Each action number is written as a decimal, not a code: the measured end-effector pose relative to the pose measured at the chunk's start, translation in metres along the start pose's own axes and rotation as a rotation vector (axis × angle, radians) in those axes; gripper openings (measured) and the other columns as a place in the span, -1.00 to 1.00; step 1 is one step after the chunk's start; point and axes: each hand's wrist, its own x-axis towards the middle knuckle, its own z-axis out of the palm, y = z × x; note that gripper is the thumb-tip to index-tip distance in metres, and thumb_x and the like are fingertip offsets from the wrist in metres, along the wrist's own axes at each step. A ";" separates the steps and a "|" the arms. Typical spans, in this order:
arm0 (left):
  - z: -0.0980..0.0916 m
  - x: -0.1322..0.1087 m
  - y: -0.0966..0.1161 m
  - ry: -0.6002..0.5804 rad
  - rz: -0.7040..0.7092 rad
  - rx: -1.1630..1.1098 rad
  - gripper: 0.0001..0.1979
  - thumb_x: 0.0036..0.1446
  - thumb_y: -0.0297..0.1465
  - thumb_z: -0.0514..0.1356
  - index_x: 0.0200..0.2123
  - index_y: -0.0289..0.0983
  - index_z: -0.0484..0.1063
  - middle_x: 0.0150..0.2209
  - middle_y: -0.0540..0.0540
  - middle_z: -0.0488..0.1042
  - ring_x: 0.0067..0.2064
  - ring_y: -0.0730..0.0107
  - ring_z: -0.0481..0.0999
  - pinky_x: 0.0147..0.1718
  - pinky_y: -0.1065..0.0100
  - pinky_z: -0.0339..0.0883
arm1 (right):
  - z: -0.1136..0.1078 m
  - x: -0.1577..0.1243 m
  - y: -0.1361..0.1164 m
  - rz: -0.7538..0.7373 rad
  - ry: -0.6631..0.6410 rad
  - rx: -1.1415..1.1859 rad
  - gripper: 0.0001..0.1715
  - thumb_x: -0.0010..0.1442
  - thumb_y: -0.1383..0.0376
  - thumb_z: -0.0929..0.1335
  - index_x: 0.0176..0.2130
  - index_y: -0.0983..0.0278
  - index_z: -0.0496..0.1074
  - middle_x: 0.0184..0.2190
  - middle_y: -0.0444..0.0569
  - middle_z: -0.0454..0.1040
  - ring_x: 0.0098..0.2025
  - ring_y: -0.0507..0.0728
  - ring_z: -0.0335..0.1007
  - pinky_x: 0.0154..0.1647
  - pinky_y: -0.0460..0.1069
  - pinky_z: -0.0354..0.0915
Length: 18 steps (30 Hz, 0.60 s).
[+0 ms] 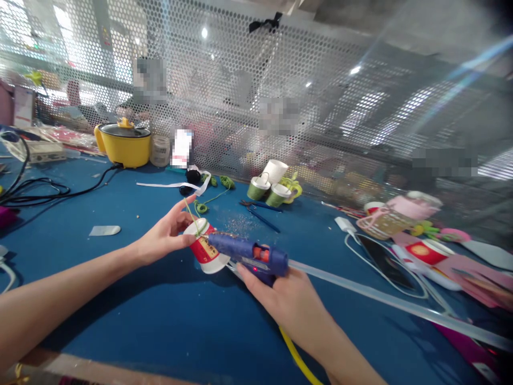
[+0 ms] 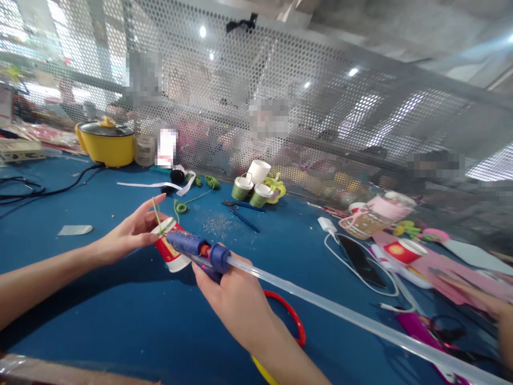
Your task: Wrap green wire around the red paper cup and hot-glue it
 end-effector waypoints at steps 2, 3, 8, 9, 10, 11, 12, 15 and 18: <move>0.000 0.000 0.000 0.001 0.003 0.005 -0.17 0.02 -0.35 0.28 0.27 -0.14 -0.14 -0.16 -0.11 0.39 -0.12 0.21 0.41 -0.11 0.18 0.23 | 0.002 0.000 0.002 0.014 0.030 0.009 -0.81 0.12 0.29 0.28 -0.37 0.24 0.50 -0.50 -0.05 0.55 -0.47 0.14 0.49 -0.39 -0.02 0.44; 0.000 0.000 0.000 -0.005 0.006 0.005 -0.17 0.02 -0.35 0.28 0.27 -0.13 -0.14 -0.16 -0.11 0.39 -0.11 0.20 0.41 -0.10 0.17 0.23 | 0.003 0.000 0.003 0.021 0.038 0.009 -0.80 0.12 0.29 0.28 -0.36 0.24 0.50 -0.49 -0.04 0.55 -0.44 0.15 0.50 -0.37 -0.01 0.44; -0.001 0.001 0.001 -0.048 0.015 -0.014 -0.13 0.00 -0.33 0.29 0.27 -0.13 -0.16 -0.11 -0.15 0.39 -0.07 0.16 0.39 -0.08 0.15 0.22 | -0.006 0.004 0.005 0.019 -0.011 0.004 -0.75 0.12 0.30 0.26 -0.33 0.24 0.54 -0.46 0.01 0.59 -0.39 0.21 0.55 -0.34 0.02 0.46; 0.000 0.001 0.001 -0.051 0.010 -0.017 -0.13 -0.01 -0.33 0.29 0.27 -0.13 -0.16 -0.11 -0.15 0.39 -0.07 0.16 0.38 -0.07 0.15 0.21 | -0.009 0.005 0.005 0.016 -0.018 -0.003 -0.75 0.12 0.30 0.27 -0.34 0.24 0.54 -0.46 0.03 0.59 -0.39 0.21 0.55 -0.35 0.03 0.46; 0.000 0.000 0.002 -0.053 0.006 -0.021 -0.12 -0.02 -0.32 0.30 0.27 -0.13 -0.15 -0.11 -0.15 0.38 -0.06 0.17 0.38 -0.06 0.15 0.21 | -0.011 0.007 0.005 0.014 -0.024 -0.010 -0.75 0.11 0.29 0.27 -0.35 0.25 0.54 -0.47 0.04 0.59 -0.40 0.22 0.55 -0.36 0.04 0.47; 0.000 0.000 0.003 -0.052 0.001 -0.026 -0.12 -0.02 -0.32 0.30 0.27 -0.13 -0.14 -0.11 -0.14 0.38 -0.06 0.17 0.37 -0.06 0.15 0.21 | -0.012 0.007 0.005 0.014 -0.027 -0.013 -0.75 0.11 0.29 0.27 -0.37 0.26 0.54 -0.49 0.05 0.59 -0.42 0.22 0.55 -0.37 0.04 0.47; 0.001 -0.001 0.004 -0.051 -0.003 -0.031 -0.12 -0.03 -0.32 0.30 0.27 -0.12 -0.14 -0.11 -0.14 0.37 -0.06 0.17 0.37 -0.06 0.15 0.21 | -0.012 0.008 0.005 0.014 -0.023 -0.011 -0.75 0.11 0.29 0.27 -0.38 0.27 0.54 -0.50 0.05 0.58 -0.43 0.22 0.55 -0.38 0.04 0.47; 0.002 -0.002 0.006 -0.049 -0.012 -0.040 -0.13 -0.04 -0.32 0.30 0.26 -0.10 -0.11 -0.12 -0.12 0.36 -0.06 0.17 0.36 -0.09 0.16 0.22 | -0.007 0.008 0.009 0.018 0.015 0.020 -0.75 0.12 0.29 0.27 -0.38 0.26 0.54 -0.52 0.03 0.58 -0.46 0.20 0.54 -0.43 0.03 0.47; 0.002 -0.001 0.007 -0.068 -0.010 -0.045 -0.14 -0.03 -0.33 0.29 0.26 -0.09 -0.12 -0.12 -0.12 0.35 -0.06 0.16 0.35 -0.11 0.18 0.22 | 0.000 0.007 0.014 0.002 0.093 0.030 -0.75 0.11 0.30 0.27 -0.36 0.25 0.55 -0.46 0.04 0.59 -0.38 0.22 0.56 -0.35 0.05 0.48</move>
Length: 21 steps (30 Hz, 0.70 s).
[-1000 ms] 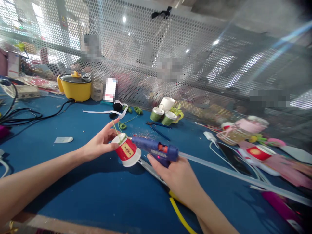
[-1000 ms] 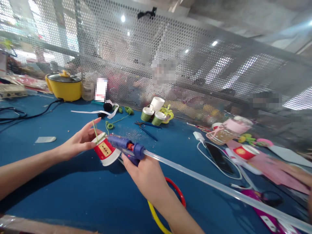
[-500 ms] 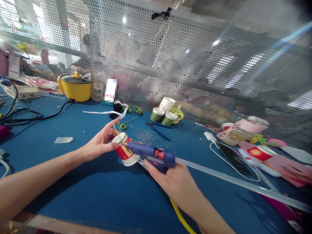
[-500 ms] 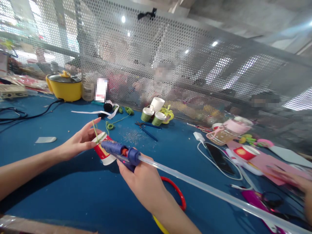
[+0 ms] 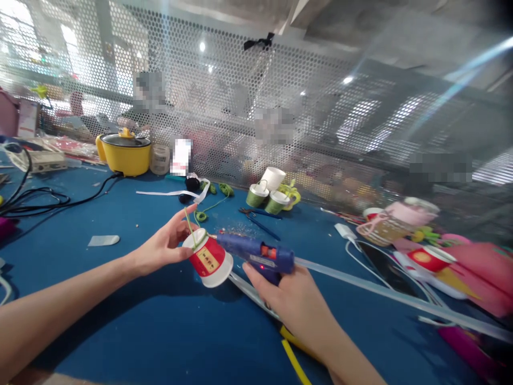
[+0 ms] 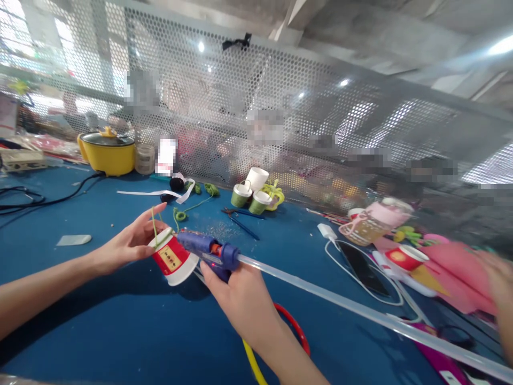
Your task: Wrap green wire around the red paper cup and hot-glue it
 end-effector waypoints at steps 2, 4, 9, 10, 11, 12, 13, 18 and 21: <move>-0.001 0.001 -0.001 -0.012 0.010 -0.006 -0.14 -0.03 -0.33 0.29 0.26 -0.10 -0.12 -0.13 -0.12 0.34 -0.06 0.16 0.35 -0.11 0.19 0.21 | 0.001 -0.001 0.001 -0.020 0.022 -0.007 -0.75 0.11 0.30 0.27 -0.36 0.24 0.55 -0.43 0.05 0.60 -0.35 0.23 0.56 -0.30 0.06 0.48; -0.001 0.001 -0.002 -0.016 0.012 -0.011 -0.13 -0.04 -0.32 0.29 0.26 -0.10 -0.12 -0.12 -0.12 0.34 -0.06 0.17 0.36 -0.10 0.19 0.20 | -0.002 -0.001 -0.001 -0.031 -0.004 -0.026 -0.75 0.11 0.30 0.27 -0.37 0.23 0.55 -0.44 0.04 0.60 -0.37 0.22 0.56 -0.33 0.05 0.48; -0.002 0.002 -0.002 -0.011 0.005 -0.020 -0.10 -0.04 -0.28 0.31 0.26 -0.12 -0.14 -0.11 -0.12 0.34 -0.05 0.19 0.36 -0.08 0.20 0.20 | -0.012 0.002 -0.009 -0.023 -0.076 -0.011 -0.76 0.11 0.31 0.27 -0.39 0.23 0.55 -0.49 0.03 0.60 -0.43 0.21 0.56 -0.43 0.00 0.48; -0.002 0.002 -0.002 -0.017 0.006 -0.024 -0.10 -0.04 -0.27 0.31 0.26 -0.13 -0.16 -0.11 -0.12 0.35 -0.05 0.20 0.36 -0.08 0.20 0.20 | -0.012 0.003 -0.009 -0.018 -0.078 -0.003 -0.75 0.11 0.32 0.27 -0.38 0.24 0.55 -0.46 0.05 0.60 -0.42 0.21 0.56 -0.42 0.00 0.48; -0.001 0.002 -0.001 -0.024 0.003 -0.027 -0.09 -0.04 -0.26 0.31 0.27 -0.14 -0.17 -0.11 -0.13 0.35 -0.06 0.20 0.36 -0.08 0.20 0.20 | -0.012 0.004 -0.008 -0.010 -0.079 -0.001 -0.74 0.11 0.31 0.27 -0.37 0.25 0.55 -0.44 0.06 0.61 -0.40 0.21 0.57 -0.41 0.01 0.49; -0.001 0.002 -0.001 -0.029 -0.002 -0.026 -0.08 -0.04 -0.26 0.31 0.27 -0.14 -0.18 -0.11 -0.13 0.35 -0.06 0.21 0.36 -0.08 0.20 0.20 | -0.012 0.005 -0.007 -0.004 -0.079 -0.005 -0.74 0.12 0.31 0.26 -0.37 0.26 0.55 -0.43 0.07 0.61 -0.40 0.22 0.57 -0.40 0.01 0.49; -0.001 0.002 -0.001 -0.031 -0.005 -0.023 -0.08 -0.05 -0.25 0.32 0.27 -0.14 -0.18 -0.11 -0.12 0.35 -0.06 0.21 0.36 -0.08 0.21 0.20 | -0.012 0.005 -0.005 -0.003 -0.078 -0.009 -0.73 0.12 0.30 0.26 -0.36 0.26 0.55 -0.43 0.07 0.61 -0.40 0.22 0.57 -0.41 0.01 0.48; -0.001 0.003 -0.002 -0.012 0.010 -0.037 -0.07 -0.07 -0.27 0.33 0.26 -0.11 -0.15 -0.14 -0.11 0.34 -0.09 0.22 0.36 -0.09 0.20 0.20 | -0.005 -0.001 0.000 -0.018 -0.031 -0.006 -0.74 0.13 0.28 0.26 -0.37 0.21 0.55 -0.48 0.02 0.59 -0.45 0.20 0.54 -0.47 -0.01 0.46; 0.000 0.003 -0.002 -0.003 0.011 -0.045 -0.07 -0.07 -0.27 0.33 0.27 -0.10 -0.15 -0.14 -0.12 0.36 -0.08 0.19 0.37 -0.09 0.17 0.21 | 0.001 -0.004 -0.003 -0.011 0.034 0.011 -0.76 0.13 0.28 0.26 -0.39 0.20 0.53 -0.49 0.00 0.58 -0.44 0.19 0.54 -0.42 -0.02 0.46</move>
